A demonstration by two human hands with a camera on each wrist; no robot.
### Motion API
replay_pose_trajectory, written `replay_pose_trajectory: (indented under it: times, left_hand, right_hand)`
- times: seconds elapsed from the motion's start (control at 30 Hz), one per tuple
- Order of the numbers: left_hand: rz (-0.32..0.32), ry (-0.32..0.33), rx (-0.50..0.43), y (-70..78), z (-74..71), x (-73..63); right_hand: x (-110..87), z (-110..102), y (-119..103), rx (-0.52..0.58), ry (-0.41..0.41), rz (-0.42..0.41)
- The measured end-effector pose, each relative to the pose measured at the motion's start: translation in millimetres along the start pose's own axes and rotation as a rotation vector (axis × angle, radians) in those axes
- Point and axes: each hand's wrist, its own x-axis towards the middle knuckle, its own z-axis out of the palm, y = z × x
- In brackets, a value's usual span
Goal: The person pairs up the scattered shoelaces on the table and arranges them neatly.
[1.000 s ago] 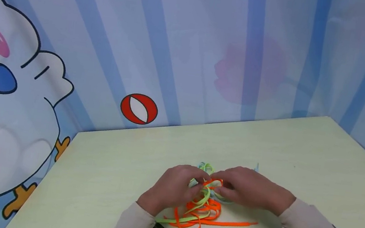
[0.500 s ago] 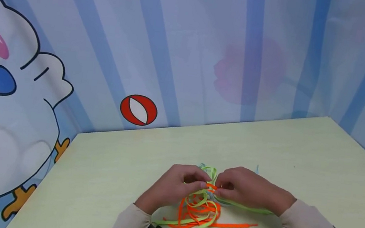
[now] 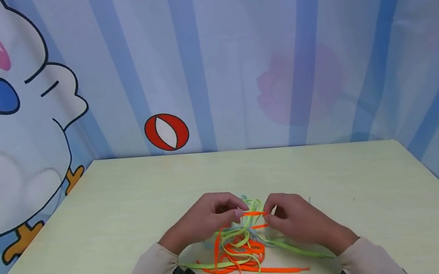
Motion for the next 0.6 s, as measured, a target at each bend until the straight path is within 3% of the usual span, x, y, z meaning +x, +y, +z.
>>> replay_pose_trajectory:
  times: [0.23, 0.6]
  left_hand:
    - [0.004, 0.019, -0.06, -5.4, -3.2, 0.0]
    - [-0.061, 0.098, -0.238, -10.9, -19.0, -3.1]
  right_hand:
    - [0.3, 0.9, 1.8, 0.047, 0.076, 0.02]
    - [-2.6, 0.0, 2.0, 0.135, 0.233, 0.006]
